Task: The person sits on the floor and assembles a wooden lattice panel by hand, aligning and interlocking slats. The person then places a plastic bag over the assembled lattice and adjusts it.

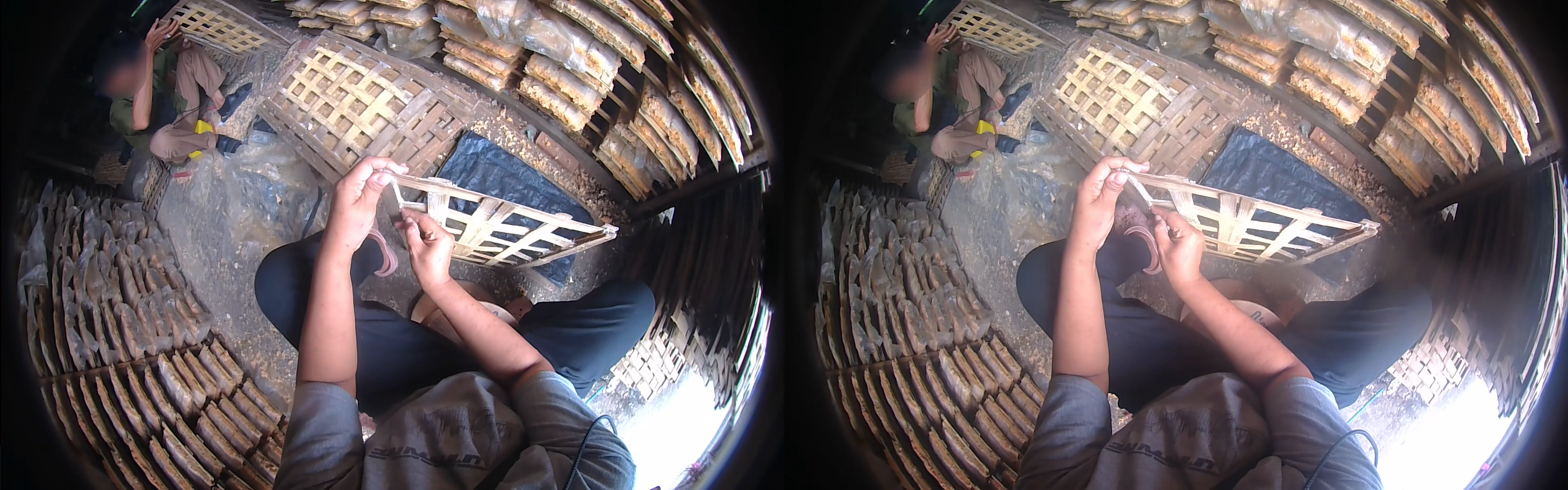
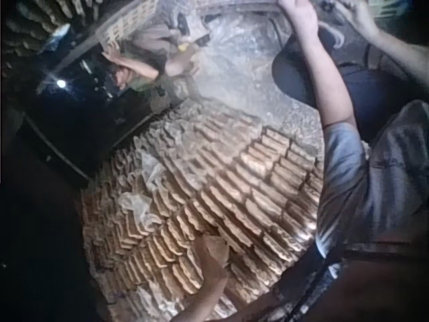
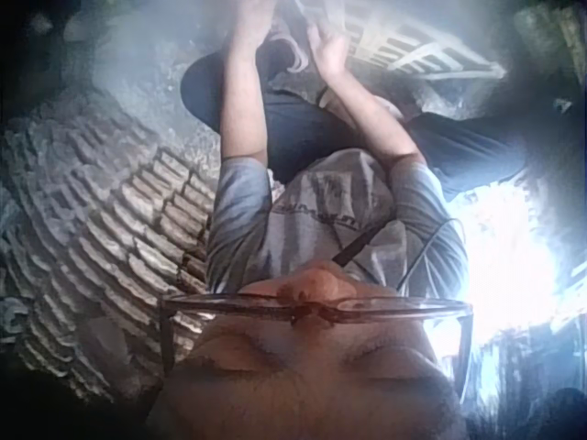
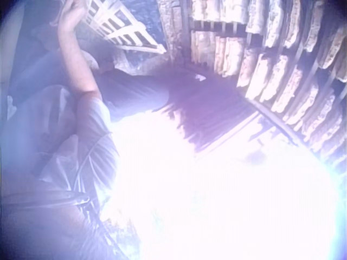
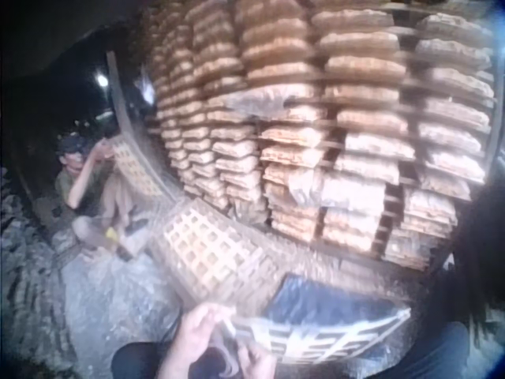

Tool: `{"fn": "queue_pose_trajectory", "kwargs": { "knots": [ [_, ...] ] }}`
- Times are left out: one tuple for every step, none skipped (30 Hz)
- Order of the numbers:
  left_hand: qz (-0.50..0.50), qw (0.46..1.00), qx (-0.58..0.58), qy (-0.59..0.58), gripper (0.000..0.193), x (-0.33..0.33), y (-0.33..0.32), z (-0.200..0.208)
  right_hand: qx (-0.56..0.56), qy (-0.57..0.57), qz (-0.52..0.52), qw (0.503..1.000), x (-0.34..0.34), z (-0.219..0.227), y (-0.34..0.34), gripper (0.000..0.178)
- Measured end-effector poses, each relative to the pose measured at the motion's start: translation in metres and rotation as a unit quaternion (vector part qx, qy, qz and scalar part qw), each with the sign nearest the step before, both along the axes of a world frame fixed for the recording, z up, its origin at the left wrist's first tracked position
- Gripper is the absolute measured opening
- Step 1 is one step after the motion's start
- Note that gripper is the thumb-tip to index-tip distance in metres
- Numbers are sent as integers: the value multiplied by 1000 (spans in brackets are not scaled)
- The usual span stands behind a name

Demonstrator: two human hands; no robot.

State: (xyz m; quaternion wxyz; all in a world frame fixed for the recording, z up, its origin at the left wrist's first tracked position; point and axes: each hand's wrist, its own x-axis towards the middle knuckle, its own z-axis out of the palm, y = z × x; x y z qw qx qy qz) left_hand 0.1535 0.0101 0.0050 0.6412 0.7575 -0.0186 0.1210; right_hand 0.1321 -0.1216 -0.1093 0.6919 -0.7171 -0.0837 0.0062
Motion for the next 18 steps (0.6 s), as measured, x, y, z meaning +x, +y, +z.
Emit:
{"fn": "queue_pose_trajectory", "kwargs": {
  "knots": [
    [-1,1000,2,-1,21,0,0,0,11,3,3,1000,0,2,0,18],
    [-1,1000,2,0,21,0,-1,0,17,15,5,1000,0,3,-1,18],
    [0,1000,2,1,21,0,-1,1,24,27,8,999,0,8,-1,18],
    [1,1000,2,3,21,0,0,1,31,39,11,999,0,12,-1,19],
    [0,1000,-3,2,21,0,0,1,39,43,13,998,2,17,-1,19],
    [0,1000,-7,1,21,-1,1,-1,46,48,16,998,3,24,-1,19],
    [-1,1000,-12,0,21,-2,2,-2,53,53,18,997,4,28,-1,19],
    [-1,1000,-10,1,22,-2,2,-3,64,56,18,996,3,27,0,19],
    [-2,1000,-9,1,22,-1,1,-2,75,58,16,995,3,26,0,19],
    [-3,1000,-7,2,22,0,0,-2,85,61,15,994,4,26,0,19],
    [-6,1000,-7,-3,23,2,0,-2,96,70,21,993,5,26,-1,20],
    [-7,1000,-6,-6,23,2,0,-3,106,80,29,991,5,29,-2,20],
    [-8,1000,-5,-9,23,2,0,-3,117,90,37,988,6,32,-2,21],
    [-11,1000,-16,-2,23,2,1,-4,132,74,44,988,8,36,-2,22],
    [-11,1000,-26,5,24,-1,4,-4,147,58,55,986,12,52,1,23],
    [-14,999,-37,12,24,-2,4,-4,162,43,61,984,14,63,2,24],
    [-9,999,-39,14,24,-3,3,-5,157,49,55,985,11,68,2,25],
    [-8,999,-42,13,24,0,2,-6,152,51,46,986,10,74,3,26]
  ]
}}
